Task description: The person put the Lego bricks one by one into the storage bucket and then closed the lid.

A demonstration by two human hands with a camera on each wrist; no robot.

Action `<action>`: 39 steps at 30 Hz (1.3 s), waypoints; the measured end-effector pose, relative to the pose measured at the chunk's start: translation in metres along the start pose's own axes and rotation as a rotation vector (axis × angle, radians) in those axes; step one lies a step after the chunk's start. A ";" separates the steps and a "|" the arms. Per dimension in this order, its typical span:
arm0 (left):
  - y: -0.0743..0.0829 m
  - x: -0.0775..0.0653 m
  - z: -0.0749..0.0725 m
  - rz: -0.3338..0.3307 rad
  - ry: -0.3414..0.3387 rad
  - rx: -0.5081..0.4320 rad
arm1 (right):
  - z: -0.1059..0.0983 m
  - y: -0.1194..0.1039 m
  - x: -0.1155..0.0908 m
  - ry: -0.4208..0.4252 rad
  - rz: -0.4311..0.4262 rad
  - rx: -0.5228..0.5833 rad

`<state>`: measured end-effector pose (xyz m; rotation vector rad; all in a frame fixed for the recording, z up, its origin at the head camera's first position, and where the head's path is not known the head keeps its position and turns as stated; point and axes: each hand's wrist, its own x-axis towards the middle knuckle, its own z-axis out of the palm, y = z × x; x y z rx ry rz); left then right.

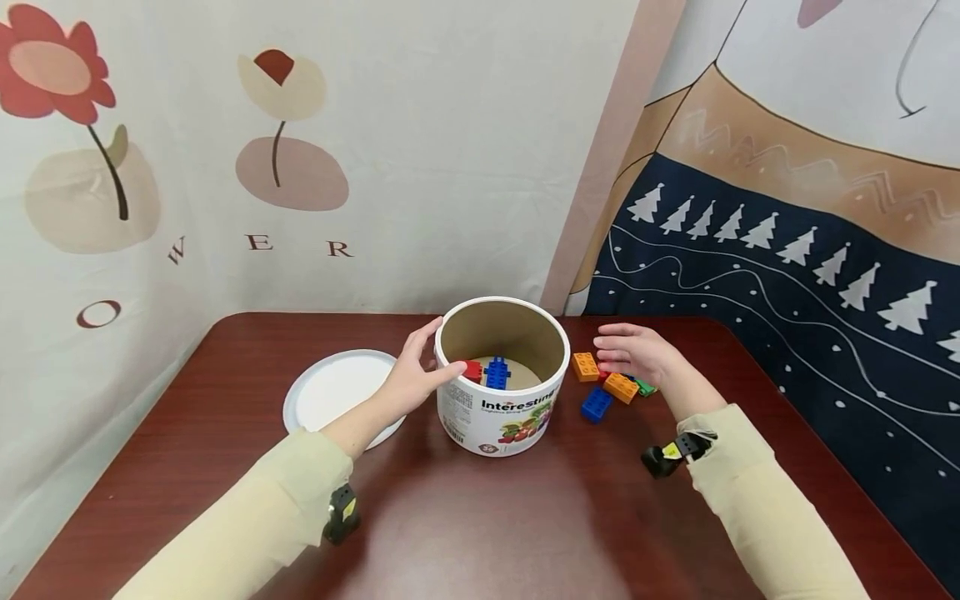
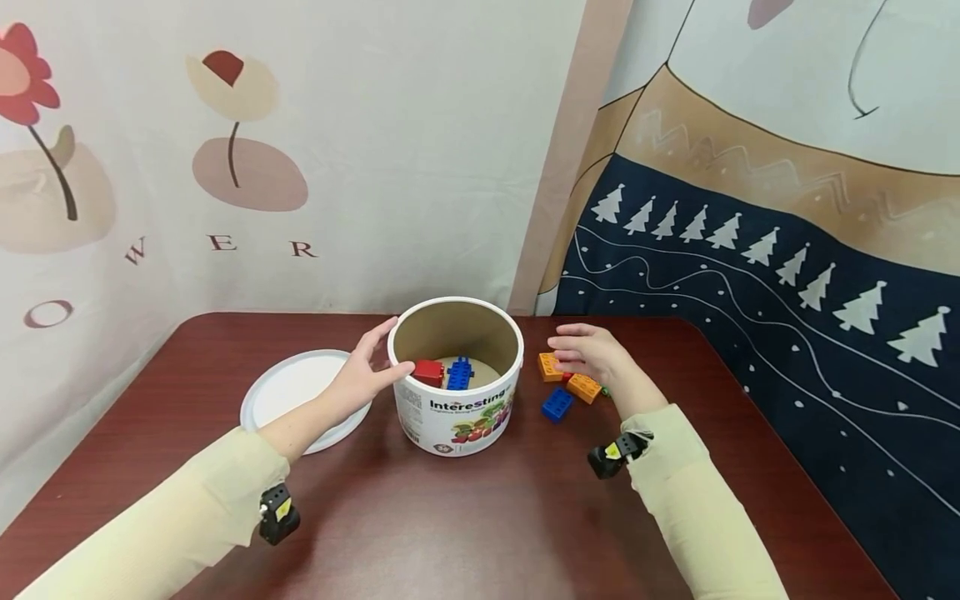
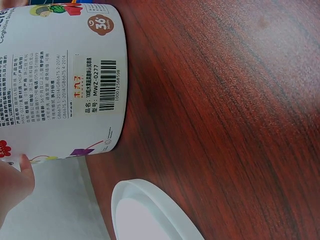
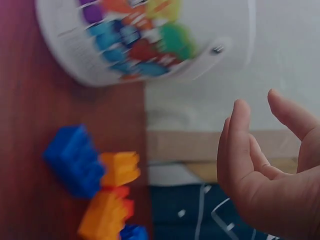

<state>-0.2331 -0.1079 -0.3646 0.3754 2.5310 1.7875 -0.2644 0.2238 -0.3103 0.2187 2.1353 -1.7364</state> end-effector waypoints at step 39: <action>0.003 0.000 0.001 -0.011 0.005 -0.013 | 0.013 0.083 0.022 0.155 0.195 -0.283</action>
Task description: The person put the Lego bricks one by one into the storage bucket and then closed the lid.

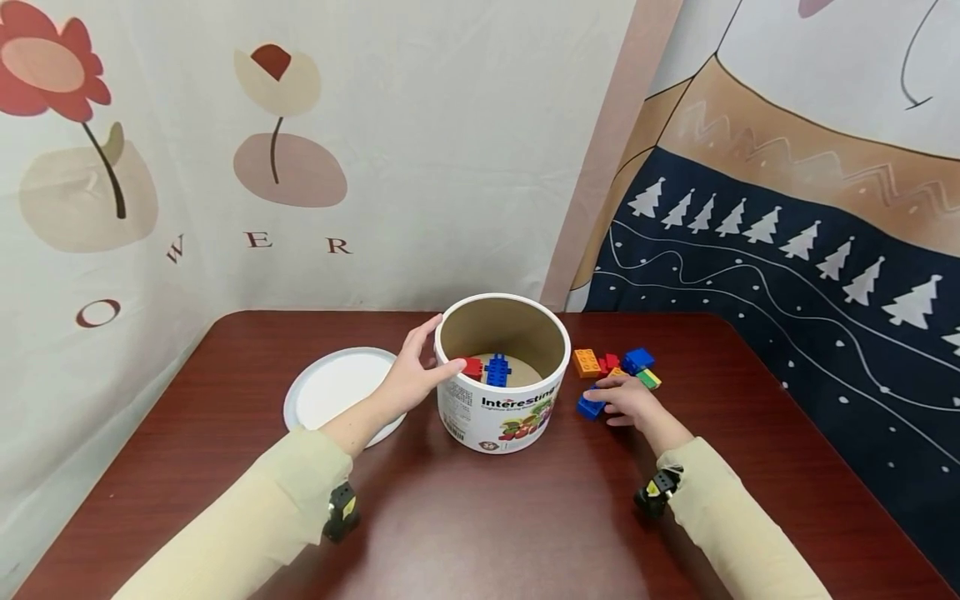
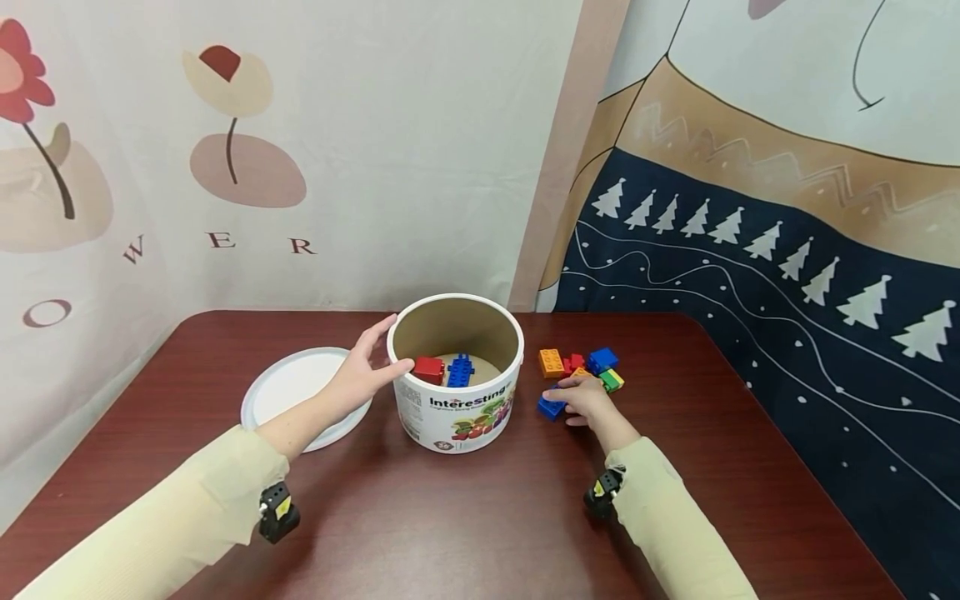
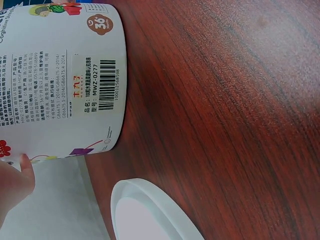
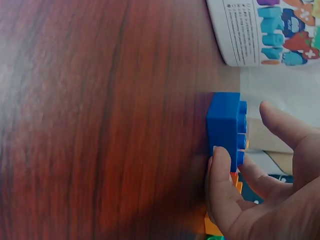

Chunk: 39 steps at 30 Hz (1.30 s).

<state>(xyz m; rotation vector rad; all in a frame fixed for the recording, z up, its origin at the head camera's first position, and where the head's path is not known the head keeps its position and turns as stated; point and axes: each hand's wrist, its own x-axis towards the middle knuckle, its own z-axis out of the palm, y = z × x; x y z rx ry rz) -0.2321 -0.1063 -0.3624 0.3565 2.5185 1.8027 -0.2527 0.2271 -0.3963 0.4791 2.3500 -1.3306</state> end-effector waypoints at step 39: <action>-0.001 0.003 -0.002 0.007 -0.007 0.004 | -0.029 -0.018 -0.016 -0.142 -0.147 0.209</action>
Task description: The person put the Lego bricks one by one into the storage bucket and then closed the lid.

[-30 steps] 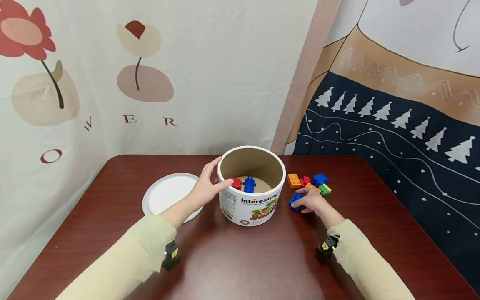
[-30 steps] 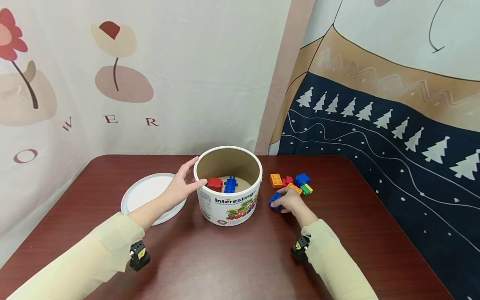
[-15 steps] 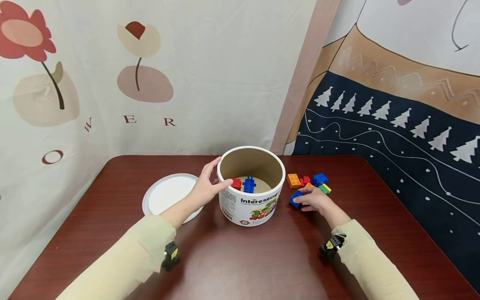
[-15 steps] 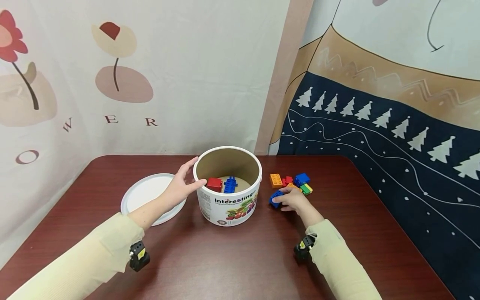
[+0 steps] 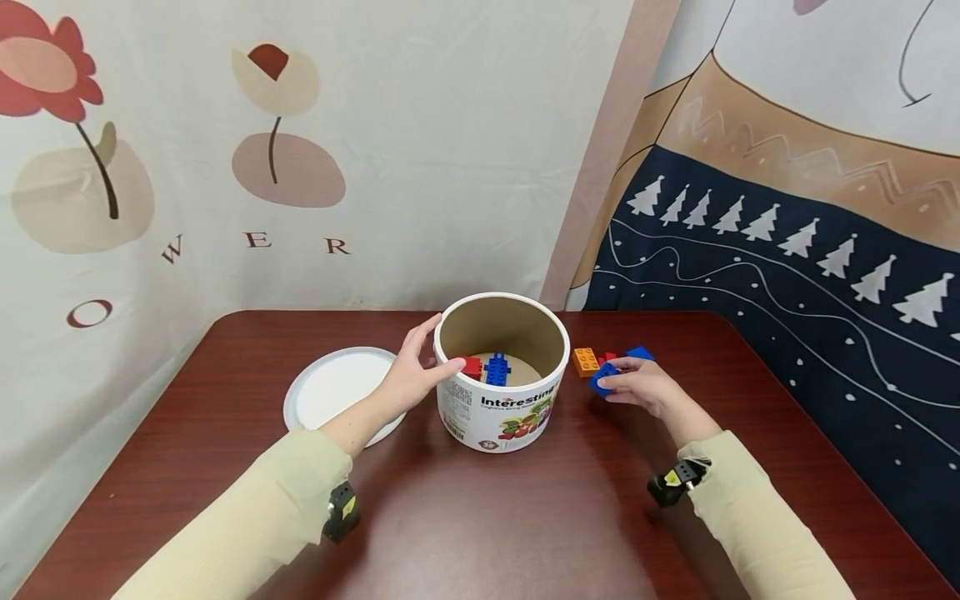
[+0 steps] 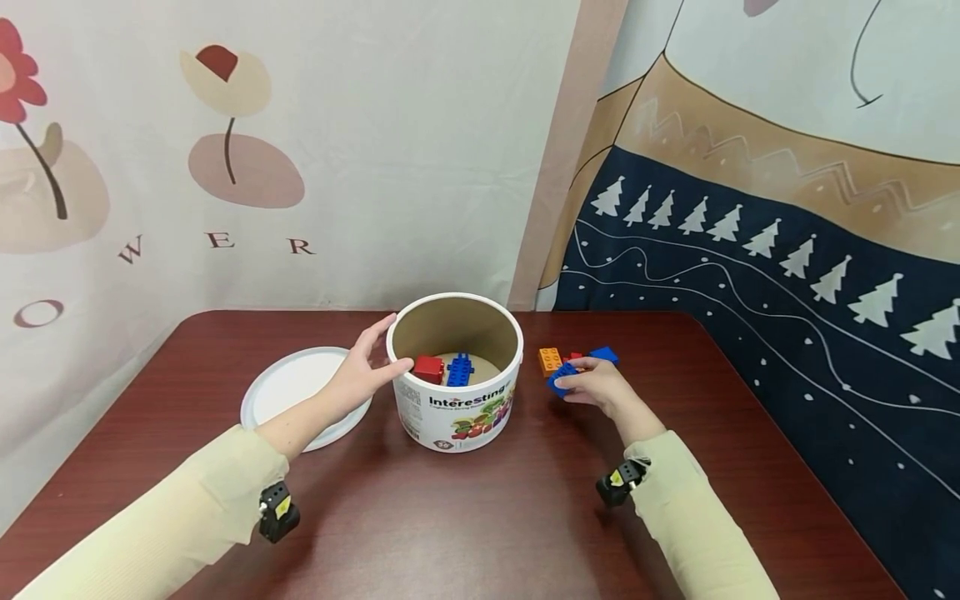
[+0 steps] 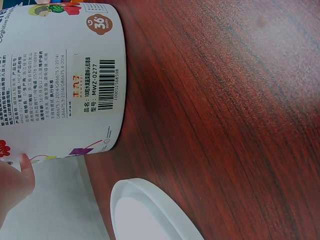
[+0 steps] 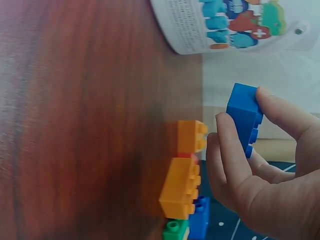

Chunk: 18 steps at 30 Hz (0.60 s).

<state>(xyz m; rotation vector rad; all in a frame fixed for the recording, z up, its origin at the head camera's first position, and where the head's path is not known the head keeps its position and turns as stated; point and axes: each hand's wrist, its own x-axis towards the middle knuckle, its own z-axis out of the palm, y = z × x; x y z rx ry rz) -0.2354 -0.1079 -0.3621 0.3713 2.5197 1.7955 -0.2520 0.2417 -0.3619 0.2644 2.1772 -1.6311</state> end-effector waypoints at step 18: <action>0.003 -0.002 0.000 -0.012 0.004 0.002 | -0.009 -0.038 -0.013 -0.035 -0.058 -0.028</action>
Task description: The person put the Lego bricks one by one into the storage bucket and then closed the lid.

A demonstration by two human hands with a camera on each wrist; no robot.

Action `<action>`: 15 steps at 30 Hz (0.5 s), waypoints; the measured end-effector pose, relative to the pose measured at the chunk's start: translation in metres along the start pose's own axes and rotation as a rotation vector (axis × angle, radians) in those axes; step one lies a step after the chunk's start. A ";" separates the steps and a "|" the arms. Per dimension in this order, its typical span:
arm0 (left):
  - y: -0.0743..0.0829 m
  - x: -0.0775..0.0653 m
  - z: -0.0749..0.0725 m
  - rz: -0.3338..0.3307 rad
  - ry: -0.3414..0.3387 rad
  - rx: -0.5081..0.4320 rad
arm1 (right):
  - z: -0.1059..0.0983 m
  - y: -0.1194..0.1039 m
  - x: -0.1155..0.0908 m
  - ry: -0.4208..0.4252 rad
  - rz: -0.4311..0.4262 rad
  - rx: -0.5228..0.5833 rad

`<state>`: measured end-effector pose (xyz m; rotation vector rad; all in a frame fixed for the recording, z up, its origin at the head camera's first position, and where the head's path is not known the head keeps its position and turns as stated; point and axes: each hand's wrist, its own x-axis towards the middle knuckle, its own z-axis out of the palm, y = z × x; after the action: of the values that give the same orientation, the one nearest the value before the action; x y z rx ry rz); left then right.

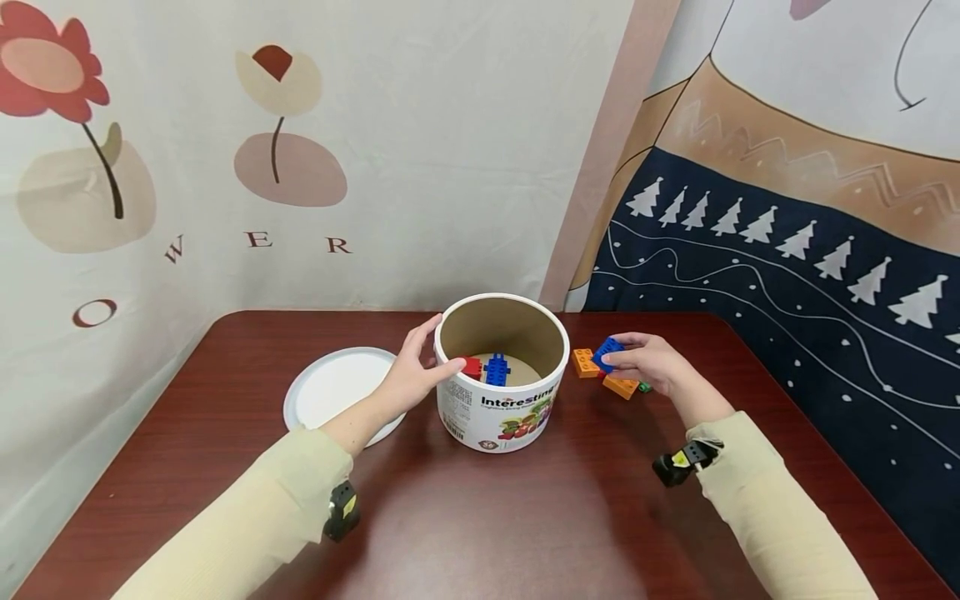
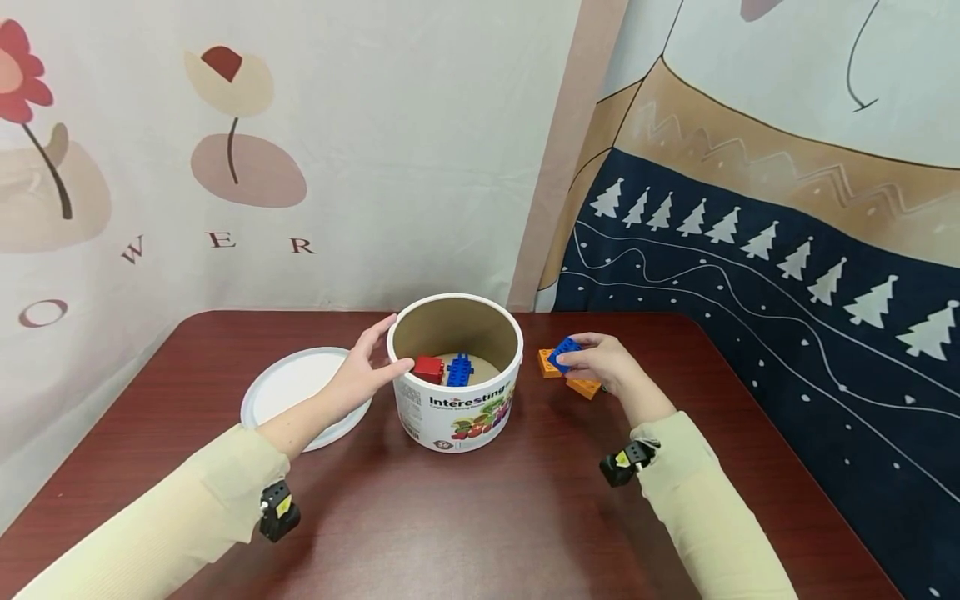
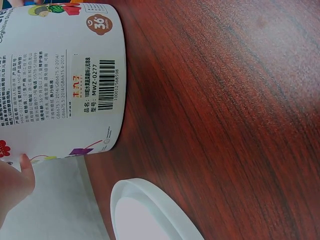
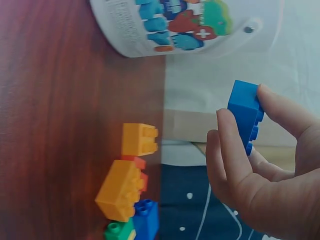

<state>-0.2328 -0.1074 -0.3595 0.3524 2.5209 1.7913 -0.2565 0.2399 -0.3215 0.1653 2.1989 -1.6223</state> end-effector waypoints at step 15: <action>0.001 0.000 -0.002 -0.008 -0.010 0.001 | 0.001 -0.042 -0.008 0.011 -0.047 -0.042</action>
<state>-0.2328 -0.1087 -0.3585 0.3503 2.5134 1.7804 -0.2629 0.2271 -0.2818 0.1117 2.2587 -1.6019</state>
